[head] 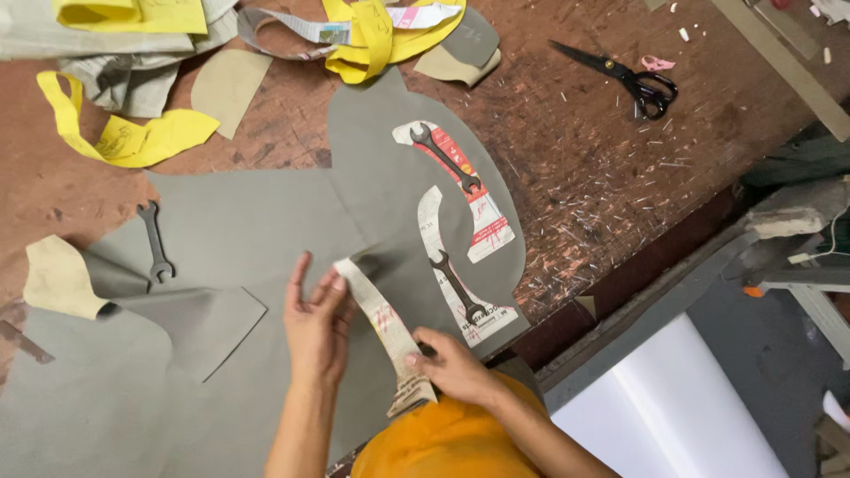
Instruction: The person arranges newspaper cutouts on a gray paper template, uses wrenches to hold them in place, and then uses scissors to trim the edges. The person repeatedly adjusts the newspaper pieces and wrenches to align them correctly before cutting.
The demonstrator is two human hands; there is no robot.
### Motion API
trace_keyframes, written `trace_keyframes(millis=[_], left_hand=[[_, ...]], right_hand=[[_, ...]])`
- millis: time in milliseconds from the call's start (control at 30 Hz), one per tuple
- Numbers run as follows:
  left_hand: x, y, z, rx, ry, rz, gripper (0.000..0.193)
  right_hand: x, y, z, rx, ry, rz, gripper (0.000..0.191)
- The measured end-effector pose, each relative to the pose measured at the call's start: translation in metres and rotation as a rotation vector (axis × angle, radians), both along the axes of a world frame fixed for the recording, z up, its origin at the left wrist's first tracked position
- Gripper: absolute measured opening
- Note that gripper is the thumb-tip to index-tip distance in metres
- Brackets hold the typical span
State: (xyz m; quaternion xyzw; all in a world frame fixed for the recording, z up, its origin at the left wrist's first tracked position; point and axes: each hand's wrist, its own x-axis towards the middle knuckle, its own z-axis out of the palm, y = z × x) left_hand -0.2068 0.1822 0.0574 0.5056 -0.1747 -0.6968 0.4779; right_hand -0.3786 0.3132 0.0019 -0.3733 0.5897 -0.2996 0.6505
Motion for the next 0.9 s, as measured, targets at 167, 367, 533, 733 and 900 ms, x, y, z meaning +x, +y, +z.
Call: trace_keyframes(millis=[167,367,533,733,900], left_hand=[[0.043,-0.011,0.000,0.032,-0.122,0.109,0.089],[0.071,0.055,-0.030,0.298,-0.491,-0.048,0.069],[0.075,0.089,-0.045,-0.268,-1.269,-0.318,0.051],[0.039,0.024,-0.035,-0.876,-1.432,-0.855,0.066],[0.022,0.007,-0.022,-0.829,-1.473,-1.036,0.083]], right_hand=[[-0.034,-0.020,0.047,-0.090,0.143,0.164,0.030],[-0.088,-0.130,0.085,-0.490,0.885,0.676,0.018],[-0.060,-0.245,0.064,-0.708,1.164,1.009,0.015],[0.011,-0.294,0.033,-1.005,1.132,0.905,0.018],[-0.003,-0.234,0.042,-0.807,0.788,0.380,0.043]])
